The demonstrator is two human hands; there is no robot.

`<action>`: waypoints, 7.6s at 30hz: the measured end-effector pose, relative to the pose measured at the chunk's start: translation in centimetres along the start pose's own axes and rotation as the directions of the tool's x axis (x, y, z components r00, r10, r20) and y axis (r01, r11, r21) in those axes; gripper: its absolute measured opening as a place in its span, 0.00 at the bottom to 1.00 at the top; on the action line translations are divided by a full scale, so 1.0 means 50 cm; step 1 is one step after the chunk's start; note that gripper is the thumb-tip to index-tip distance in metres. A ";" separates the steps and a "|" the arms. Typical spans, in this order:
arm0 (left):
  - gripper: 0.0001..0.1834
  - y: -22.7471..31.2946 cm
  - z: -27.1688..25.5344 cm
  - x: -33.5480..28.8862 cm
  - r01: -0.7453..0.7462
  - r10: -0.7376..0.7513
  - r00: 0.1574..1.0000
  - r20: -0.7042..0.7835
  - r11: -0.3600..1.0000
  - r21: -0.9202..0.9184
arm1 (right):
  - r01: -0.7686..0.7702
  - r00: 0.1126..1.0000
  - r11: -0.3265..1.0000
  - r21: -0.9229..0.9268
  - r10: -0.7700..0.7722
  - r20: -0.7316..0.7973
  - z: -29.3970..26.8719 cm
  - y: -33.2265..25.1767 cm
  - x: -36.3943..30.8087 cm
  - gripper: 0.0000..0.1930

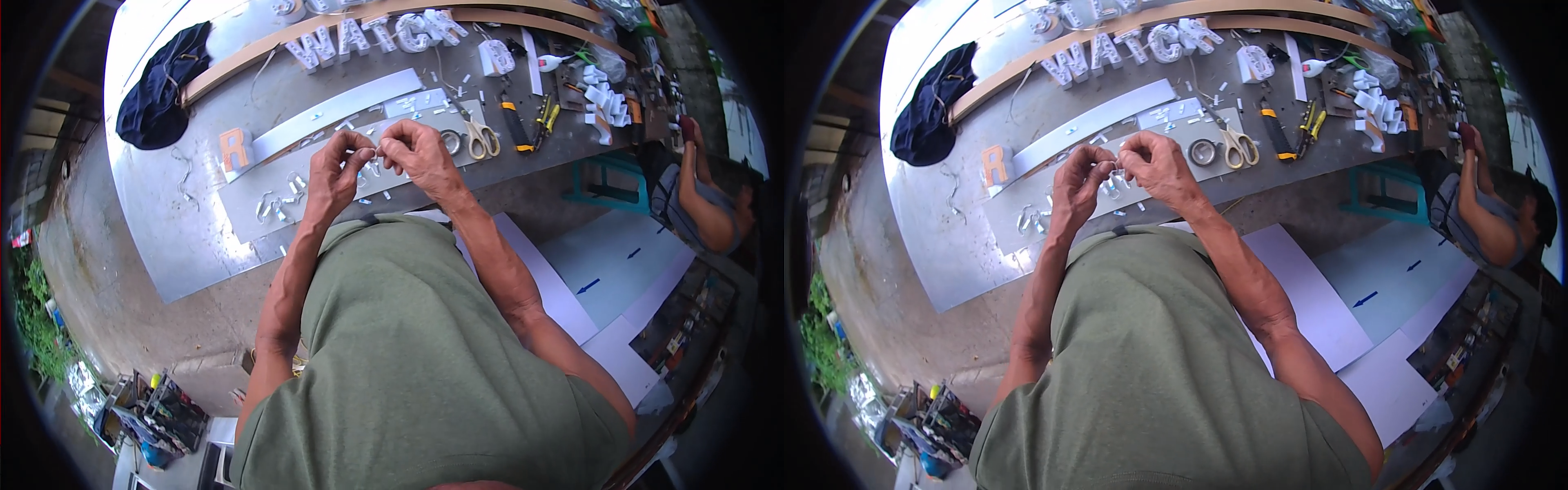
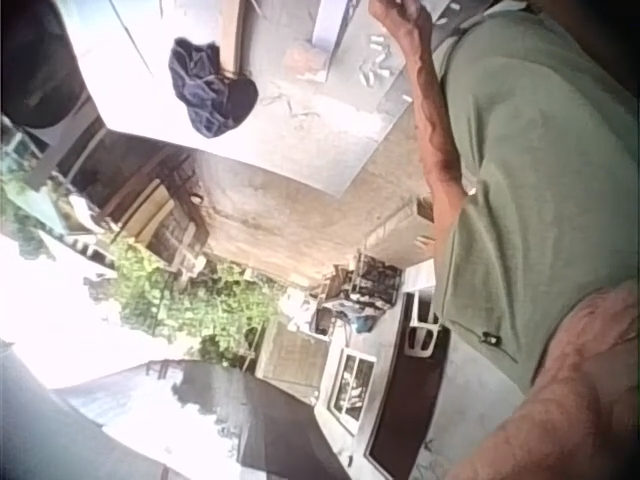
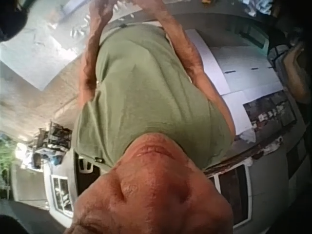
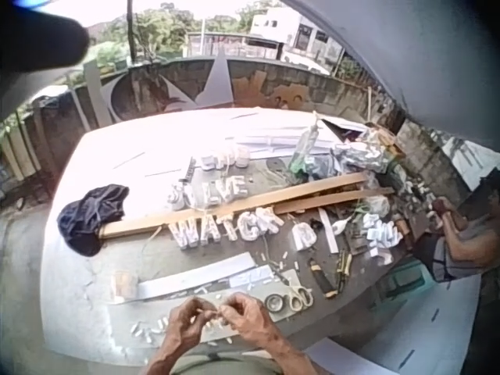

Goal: Wiring and applying electrical tape to the back of LED channel letters for signage.

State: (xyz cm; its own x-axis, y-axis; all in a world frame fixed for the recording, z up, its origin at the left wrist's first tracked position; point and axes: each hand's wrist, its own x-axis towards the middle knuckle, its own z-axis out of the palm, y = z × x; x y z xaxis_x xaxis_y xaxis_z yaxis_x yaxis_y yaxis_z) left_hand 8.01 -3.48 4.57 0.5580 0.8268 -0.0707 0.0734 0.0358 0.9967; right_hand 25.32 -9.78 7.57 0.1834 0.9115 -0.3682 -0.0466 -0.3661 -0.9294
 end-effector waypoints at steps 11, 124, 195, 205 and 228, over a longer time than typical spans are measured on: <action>0.12 -0.016 -0.031 -0.010 0.131 -0.124 0.991 0.045 0.905 -0.405 | 0.052 0.992 0.936 0.349 -0.087 0.086 0.001 -0.001 0.005 0.07; 0.21 0.034 -0.054 -0.046 0.238 -0.230 0.971 0.065 0.958 -0.160 | -0.080 0.958 0.977 0.200 0.021 0.285 0.011 0.009 0.036 0.08; 0.10 -0.098 -0.063 0.055 0.258 -0.337 0.912 -0.233 0.914 -0.312 | 0.978 -0.122 -0.129 -0.162 -0.991 0.053 0.093 -0.450 -0.165 0.21; 0.11 -0.119 -0.043 0.063 0.286 -0.385 0.832 -0.399 0.915 -0.286 | 0.367 0.637 0.374 -0.851 -0.768 -0.063 -0.441 -0.264 0.417 0.08; 0.09 -0.115 -0.033 0.118 0.421 -0.506 0.729 -0.460 0.862 -0.282 | 0.095 0.782 0.280 -0.955 -0.615 -0.103 -0.655 -0.115 0.830 0.11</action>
State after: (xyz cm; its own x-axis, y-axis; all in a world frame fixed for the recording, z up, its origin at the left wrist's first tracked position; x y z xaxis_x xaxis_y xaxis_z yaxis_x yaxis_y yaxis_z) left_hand 9.52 2.14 -1.52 -0.0103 0.8431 -0.5376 0.0646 0.5371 0.8411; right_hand 65.38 24.03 -1.54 0.2731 0.9183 0.2865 0.9423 -0.1954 -0.2717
